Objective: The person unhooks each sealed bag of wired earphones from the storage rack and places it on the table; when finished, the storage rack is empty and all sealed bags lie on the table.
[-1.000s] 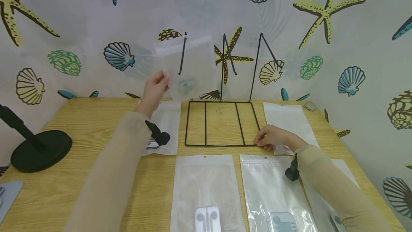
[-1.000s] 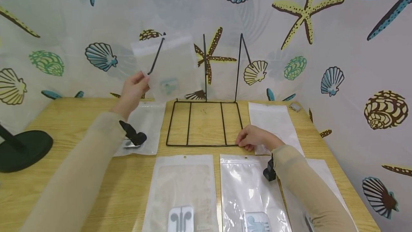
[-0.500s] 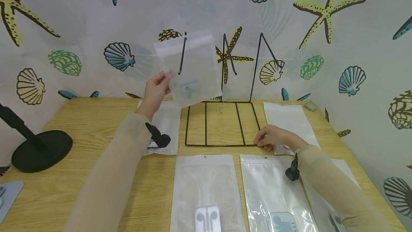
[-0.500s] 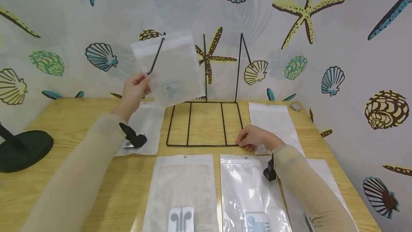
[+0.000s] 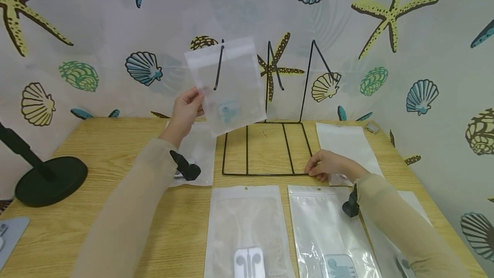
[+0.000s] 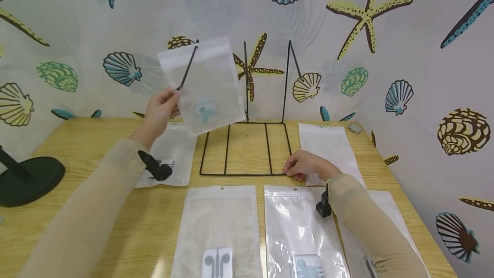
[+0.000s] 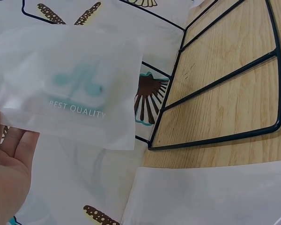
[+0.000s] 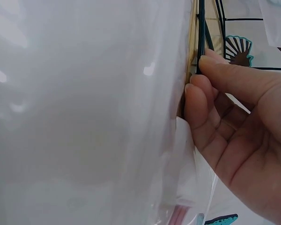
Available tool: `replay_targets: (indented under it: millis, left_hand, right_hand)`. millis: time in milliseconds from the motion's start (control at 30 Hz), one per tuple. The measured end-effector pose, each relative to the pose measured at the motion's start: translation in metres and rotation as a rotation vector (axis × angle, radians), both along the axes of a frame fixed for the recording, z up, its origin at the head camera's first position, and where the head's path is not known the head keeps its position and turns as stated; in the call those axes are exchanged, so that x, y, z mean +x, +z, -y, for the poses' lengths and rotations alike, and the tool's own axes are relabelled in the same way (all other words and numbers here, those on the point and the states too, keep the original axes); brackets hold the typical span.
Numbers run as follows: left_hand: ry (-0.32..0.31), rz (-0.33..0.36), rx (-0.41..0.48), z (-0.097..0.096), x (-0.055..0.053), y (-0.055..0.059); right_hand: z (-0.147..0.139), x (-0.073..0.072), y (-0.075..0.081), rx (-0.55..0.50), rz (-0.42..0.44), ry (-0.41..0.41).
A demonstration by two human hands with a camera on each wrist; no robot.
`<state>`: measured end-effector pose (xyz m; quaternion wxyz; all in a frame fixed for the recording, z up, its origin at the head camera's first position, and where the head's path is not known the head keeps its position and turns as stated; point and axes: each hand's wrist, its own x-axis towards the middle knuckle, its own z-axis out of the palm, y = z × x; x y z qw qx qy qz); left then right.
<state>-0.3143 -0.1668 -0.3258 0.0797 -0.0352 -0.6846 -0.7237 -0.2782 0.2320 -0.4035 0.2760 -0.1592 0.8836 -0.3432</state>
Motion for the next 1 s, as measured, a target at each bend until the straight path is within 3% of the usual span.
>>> replay_targets:
  millis: [433, 833, 1000]
  left_hand:
    - [-0.013, -0.001, -0.029, 0.008, 0.006, 0.001]
    - [-0.013, 0.002, -0.112, 0.011, 0.02, 0.006]
    - [-0.031, 0.009, -0.101, 0.013, 0.025, 0.01]
  right_hand:
    - [0.001, 0.001, 0.001, 0.012, -0.002, -0.007]
    - [0.002, 0.002, 0.002, 0.003, 0.002, -0.003]
    - [0.002, 0.002, 0.002, -0.002, 0.001, 0.003]
